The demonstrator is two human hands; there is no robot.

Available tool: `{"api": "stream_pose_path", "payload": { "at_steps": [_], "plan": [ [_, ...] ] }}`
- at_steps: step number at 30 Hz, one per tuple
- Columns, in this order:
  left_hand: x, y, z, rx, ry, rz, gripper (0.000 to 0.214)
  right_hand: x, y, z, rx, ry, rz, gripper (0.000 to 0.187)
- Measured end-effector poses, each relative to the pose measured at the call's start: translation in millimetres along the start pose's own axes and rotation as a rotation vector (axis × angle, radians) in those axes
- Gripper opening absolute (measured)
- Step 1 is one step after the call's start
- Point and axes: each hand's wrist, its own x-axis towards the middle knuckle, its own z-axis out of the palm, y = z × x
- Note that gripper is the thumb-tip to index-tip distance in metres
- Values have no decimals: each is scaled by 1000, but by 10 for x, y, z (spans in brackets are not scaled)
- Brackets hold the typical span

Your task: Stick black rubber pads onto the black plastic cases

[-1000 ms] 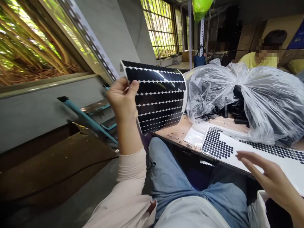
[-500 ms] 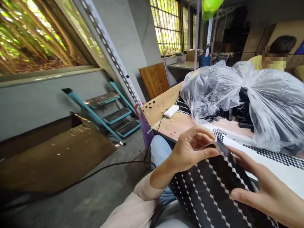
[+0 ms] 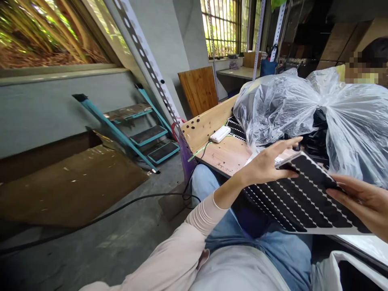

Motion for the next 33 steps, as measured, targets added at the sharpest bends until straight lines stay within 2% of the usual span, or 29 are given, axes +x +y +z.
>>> {"api": "stream_pose_path", "payload": {
  "at_steps": [2, 3, 6, 9, 13, 18, 22, 24, 27, 29, 30, 33],
  "plan": [
    [-101, -94, -12, -131, -71, -91, 73, 104, -81, 52, -24, 83, -20, 40],
    [-180, -138, -3, -159, -69, -157, 66, 155, -121, 107, -37, 76, -26, 40],
    [-488, -265, 47, -225, -1, -369, 54, 273, -186, 336, -34, -104, 28, 53],
    [-788, -413, 72, -319, 42, -559, 57, 323, -160, 574, -23, -245, 69, 62],
    [-1009, -640, 74, -412, 129, -689, 62, 365, -40, 864, -8, -224, 58, 59],
    [-1103, -839, 129, -290, 143, -822, 63, 418, 173, 1142, 117, -204, 145, 61],
    [-1110, -875, 129, -194, 118, -845, 63, 434, 357, 1201, 205, -229, 203, 58],
    [-1053, -843, 93, -63, 131, -842, 63, 459, 451, 1200, 210, -253, 225, 57],
    [-868, -727, 58, 196, 293, -761, 55, 537, 563, 1212, 163, -237, 261, 53],
    [-702, -629, 99, 174, 326, -675, 48, 608, 593, 1234, 140, -208, 260, 51],
    [-618, -588, 147, 69, 264, -635, 46, 642, 594, 1246, 139, -204, 246, 49],
    [-420, -561, 370, -347, -89, -518, 40, 714, 575, 1269, 110, -174, 194, 40]
  ]
}}
